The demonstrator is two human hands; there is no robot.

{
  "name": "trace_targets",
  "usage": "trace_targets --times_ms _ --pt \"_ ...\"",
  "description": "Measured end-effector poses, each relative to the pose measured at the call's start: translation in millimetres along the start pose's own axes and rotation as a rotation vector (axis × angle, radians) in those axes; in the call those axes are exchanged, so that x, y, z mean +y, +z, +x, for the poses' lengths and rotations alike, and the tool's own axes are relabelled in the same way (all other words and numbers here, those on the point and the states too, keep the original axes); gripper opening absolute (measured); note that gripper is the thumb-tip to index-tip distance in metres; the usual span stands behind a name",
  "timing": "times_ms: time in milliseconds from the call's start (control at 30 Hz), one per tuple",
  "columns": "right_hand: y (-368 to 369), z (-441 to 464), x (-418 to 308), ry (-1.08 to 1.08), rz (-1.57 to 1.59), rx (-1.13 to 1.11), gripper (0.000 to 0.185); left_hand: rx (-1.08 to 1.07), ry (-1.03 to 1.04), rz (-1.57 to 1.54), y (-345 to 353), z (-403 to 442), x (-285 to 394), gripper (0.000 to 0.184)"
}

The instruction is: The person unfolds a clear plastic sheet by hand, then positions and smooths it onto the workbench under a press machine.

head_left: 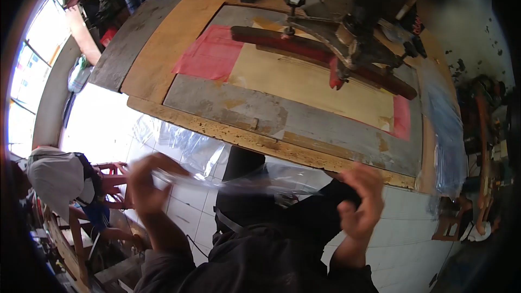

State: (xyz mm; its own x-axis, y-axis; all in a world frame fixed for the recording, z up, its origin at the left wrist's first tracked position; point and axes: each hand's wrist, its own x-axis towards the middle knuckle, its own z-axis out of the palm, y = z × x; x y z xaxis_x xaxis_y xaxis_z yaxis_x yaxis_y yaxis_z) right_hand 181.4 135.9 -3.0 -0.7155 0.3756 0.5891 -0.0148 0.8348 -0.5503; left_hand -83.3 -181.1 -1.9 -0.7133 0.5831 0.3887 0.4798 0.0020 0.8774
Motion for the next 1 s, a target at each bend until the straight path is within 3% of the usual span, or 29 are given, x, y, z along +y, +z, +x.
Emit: trace_targets --times_ms 67,100,200,267,300,333,367,433,567,633,800,900,933,1000 --pt "-7 -4 30 0.087 -0.140 0.055 0.037 0.274 -0.202 0.204 -67 -18 -22 0.027" --pt "-10 -8 44 0.133 -0.217 0.057 0.035 0.369 -0.248 0.128 -97 -32 -43 0.024" --pt "-9 -26 78 0.282 -0.418 0.049 0.033 0.383 -0.323 0.204 -154 -53 -69 0.020" --pt "-4 -35 91 0.258 -0.472 0.042 0.032 0.316 -0.467 0.368 -180 -78 -108 0.019" --pt "-1 -38 94 0.234 -0.534 0.045 0.031 0.318 -0.470 0.370 -180 -85 -125 0.019" --pt "3 -39 95 0.220 -0.537 0.081 0.030 0.334 -0.604 0.285 -178 -92 -143 0.020" --pt "4 -39 95 0.220 -0.536 0.083 0.030 0.347 -0.733 0.197 -176 -99 -168 0.022" --pt "6 -38 95 0.230 -0.527 0.104 0.030 0.366 -0.799 0.292 -181 -123 -251 0.028" --pt "5 -38 91 0.247 -0.536 0.094 0.030 0.469 -0.802 0.342 -159 -110 -326 0.035" --pt "4 -37 88 0.259 -0.540 0.065 0.032 0.572 -0.859 0.229 -155 -89 -345 0.046" --pt "4 -42 82 0.257 -0.511 0.041 0.037 0.868 -0.749 -0.106 -188 -36 -404 0.044" --pt "5 -44 79 0.257 -0.504 0.035 0.039 0.977 -0.790 -0.158 -210 -22 -430 0.050" --pt "6 -45 80 0.254 -0.502 0.038 0.040 0.970 -0.995 0.091 -251 -27 -495 0.064" --pt "7 -47 79 0.260 -0.508 0.035 0.041 0.918 -0.894 0.208 -263 -45 -543 0.075"
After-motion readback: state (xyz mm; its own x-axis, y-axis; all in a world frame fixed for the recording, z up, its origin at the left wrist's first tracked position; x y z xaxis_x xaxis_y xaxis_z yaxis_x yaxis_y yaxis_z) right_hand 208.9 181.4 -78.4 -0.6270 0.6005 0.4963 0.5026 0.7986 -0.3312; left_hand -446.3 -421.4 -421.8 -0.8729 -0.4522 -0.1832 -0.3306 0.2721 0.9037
